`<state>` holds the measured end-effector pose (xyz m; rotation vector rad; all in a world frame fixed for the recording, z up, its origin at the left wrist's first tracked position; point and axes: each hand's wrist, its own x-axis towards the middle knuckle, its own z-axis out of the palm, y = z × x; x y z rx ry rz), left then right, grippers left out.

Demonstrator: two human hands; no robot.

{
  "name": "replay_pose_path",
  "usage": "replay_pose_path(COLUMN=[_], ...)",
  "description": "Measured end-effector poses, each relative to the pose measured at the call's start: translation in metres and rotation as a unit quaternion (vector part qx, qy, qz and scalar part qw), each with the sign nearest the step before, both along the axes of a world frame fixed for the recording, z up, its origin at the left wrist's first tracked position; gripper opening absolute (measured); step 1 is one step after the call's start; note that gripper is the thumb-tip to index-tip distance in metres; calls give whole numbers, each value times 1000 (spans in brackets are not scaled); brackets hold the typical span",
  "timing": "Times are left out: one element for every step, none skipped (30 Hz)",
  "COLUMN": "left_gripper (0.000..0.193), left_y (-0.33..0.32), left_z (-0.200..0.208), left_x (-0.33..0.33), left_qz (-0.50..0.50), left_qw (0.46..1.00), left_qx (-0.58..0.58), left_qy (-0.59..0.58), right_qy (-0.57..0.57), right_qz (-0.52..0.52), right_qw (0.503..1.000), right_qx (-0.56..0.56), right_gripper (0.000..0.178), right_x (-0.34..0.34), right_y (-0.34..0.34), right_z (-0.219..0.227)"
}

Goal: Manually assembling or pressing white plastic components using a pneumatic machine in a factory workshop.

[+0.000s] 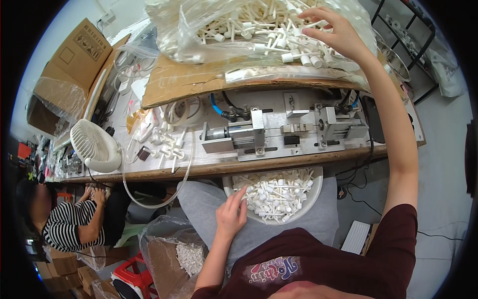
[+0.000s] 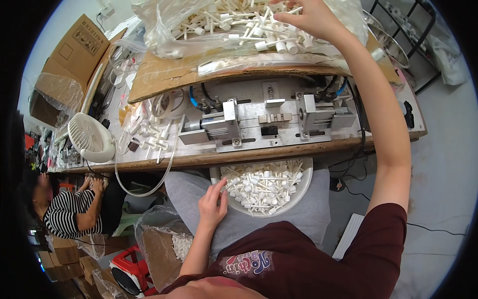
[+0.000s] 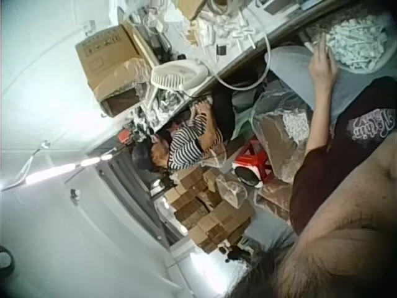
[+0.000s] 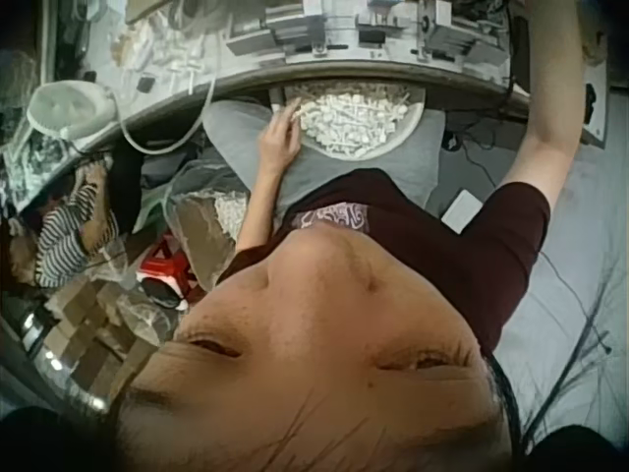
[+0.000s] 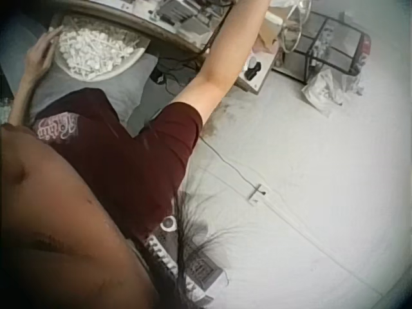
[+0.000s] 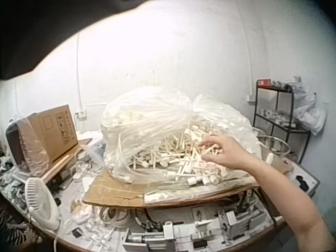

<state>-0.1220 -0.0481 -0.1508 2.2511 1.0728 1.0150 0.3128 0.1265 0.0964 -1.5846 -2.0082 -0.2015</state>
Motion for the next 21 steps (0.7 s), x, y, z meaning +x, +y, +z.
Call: replay_pose_path(left_gripper=[43,43,43,43,43,43,42,42,42,42,42,42,43,43,43,43,43,43,43,43,42], left_y=[0,0,0,0,0,0,-1,-2,-2,-3,-3,-3,-5,-5,-5,-4,-4,-4,-3,-3,-3], left_z=[1,1,0,-1,-3,-4,-4,-3,-3,-4,-6,-7,-8,-7,-7,-7,-7,-7,-7,-6,-6], left_x=[0,1,2,3,4,5,6,6,6,6,5,4,3,2,1,2,3,5,4,3,3], left_qz=[1,1,1,-3,-9,-14,-18,-21,-23,-20,-18,-15,-12,-10,-7,-12,-16,-20,-21,-22,-24], left_qw=[1000,1000,1000,1000,1000,1000,1000,1000,1000,1000,1000,1000,1000,1000,1000,1000,1000,1000,1000,1000,1000], left_qx=[1,-1,-3,0,2,5,6,6,6,4,3,1,-5,-12,-19,-15,-12,-8,-6,-3,0], left_qy=[-2,-2,-3,-4,-4,-5,1,9,16,16,16,15,17,19,21,17,13,9,11,12,14], right_qy=[-1,8,-10,-27,-44,-38,-59,-78,-97,-95,-93,-92,-98,-105,-112,-107,-101,-95,-95,-95,-94], right_qz=[-8,-14,-19,-22,-28,-50,-80,-108,-135,-128,-120,-113,-108,-103,-98,-82,-63,-44,-40,-36,-32], right_qw=[1000,1000,1000,999,999,998,994,989,981,982,984,985,985,986,986,990,993,994,995,995,995], right_qx=[2,13,5,-3,-11,-14,-42,-71,-100,-98,-97,-96,-90,-84,-78,-50,-22,5,3,0,-2], right_gripper=[37,31,32,32,33,37,40,43,47,45,43,42,40,37,35,32,29,26,23,21,18], right_x=[-1,-15,-26,-38,-46,-52,-60,-69,-75,-79,-82,-83,-84,-86,-88,-79,-66,-55,-57,-60,-61], right_y=[-7,-17,-23,-28,-29,-26,-22,-15,-10,-6,-3,-2,-3,-4,-4,-3,1,4,2,-2,-5], right_z=[3,3,2,2,2,-2,-6,-10,-14,-16,-18,-19,-20,-20,-21,-23,-28,-33,-32,-31,-29])
